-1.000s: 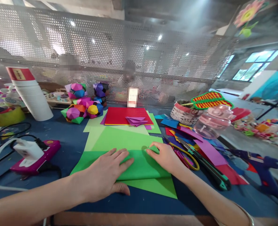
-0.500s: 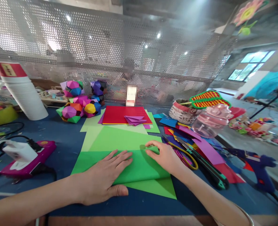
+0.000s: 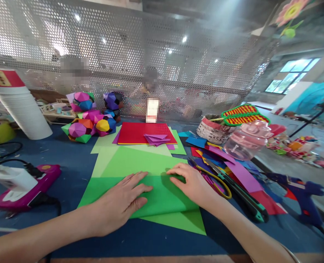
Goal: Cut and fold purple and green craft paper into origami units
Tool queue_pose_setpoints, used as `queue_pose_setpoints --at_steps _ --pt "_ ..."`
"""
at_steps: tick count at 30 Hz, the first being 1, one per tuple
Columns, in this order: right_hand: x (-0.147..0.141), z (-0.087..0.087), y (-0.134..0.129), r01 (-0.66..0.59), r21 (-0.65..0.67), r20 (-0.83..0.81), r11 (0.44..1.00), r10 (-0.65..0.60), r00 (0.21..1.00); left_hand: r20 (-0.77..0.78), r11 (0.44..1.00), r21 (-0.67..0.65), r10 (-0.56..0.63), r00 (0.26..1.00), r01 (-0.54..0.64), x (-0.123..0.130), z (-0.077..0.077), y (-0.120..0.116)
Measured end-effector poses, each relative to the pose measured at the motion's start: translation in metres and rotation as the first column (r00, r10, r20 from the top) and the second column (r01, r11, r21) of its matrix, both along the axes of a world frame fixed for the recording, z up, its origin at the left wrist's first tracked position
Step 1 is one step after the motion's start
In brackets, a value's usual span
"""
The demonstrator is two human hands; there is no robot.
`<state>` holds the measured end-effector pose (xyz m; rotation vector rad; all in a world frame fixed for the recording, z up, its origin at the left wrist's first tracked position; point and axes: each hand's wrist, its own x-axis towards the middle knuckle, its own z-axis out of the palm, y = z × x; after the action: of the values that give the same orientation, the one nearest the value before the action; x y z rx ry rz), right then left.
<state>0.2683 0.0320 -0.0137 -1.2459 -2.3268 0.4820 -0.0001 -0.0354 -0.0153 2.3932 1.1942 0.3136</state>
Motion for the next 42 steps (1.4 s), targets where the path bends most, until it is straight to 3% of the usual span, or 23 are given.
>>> queue_pose_setpoints --at_steps 7,16,20,25,29,34,38,42 --pt "-0.001 0.003 -0.003 -0.006 -0.002 0.042 1.0 0.006 0.999 -0.05 0.996 0.081 0.04 0.998 -0.036 0.001 -0.001 -0.003" --pt "0.0 0.004 -0.002 0.0 0.035 0.102 0.999 -0.003 0.995 -0.117 0.983 0.182 0.018 0.993 0.003 0.002 0.001 -0.005" --pt "-0.011 0.009 -0.015 0.009 0.081 0.201 0.997 -0.025 0.979 -0.146 0.963 0.267 0.007 0.989 0.032 0.005 -0.004 -0.007" --pt "-0.042 0.007 -0.041 -0.178 0.149 0.314 0.973 0.124 0.941 -0.138 0.911 0.41 0.012 0.99 0.046 0.009 -0.013 -0.01" --pt "-0.056 -0.001 -0.052 -0.271 0.135 0.375 0.953 0.204 0.904 -0.143 0.897 0.437 -0.004 0.99 0.067 0.01 -0.013 -0.009" --pt "-0.058 -0.002 -0.054 -0.239 0.112 0.366 0.965 0.183 0.912 -0.138 0.884 0.46 -0.019 0.99 0.081 0.009 -0.015 -0.009" --pt "-0.051 0.012 -0.046 -0.201 0.112 0.338 0.973 0.153 0.929 -0.149 0.872 0.483 -0.002 0.989 0.074 0.007 -0.016 -0.009" --pt "-0.035 0.024 -0.026 -0.075 0.092 0.39 0.993 0.033 0.92 -0.182 0.901 0.429 0.017 0.983 0.064 0.007 -0.014 -0.009"
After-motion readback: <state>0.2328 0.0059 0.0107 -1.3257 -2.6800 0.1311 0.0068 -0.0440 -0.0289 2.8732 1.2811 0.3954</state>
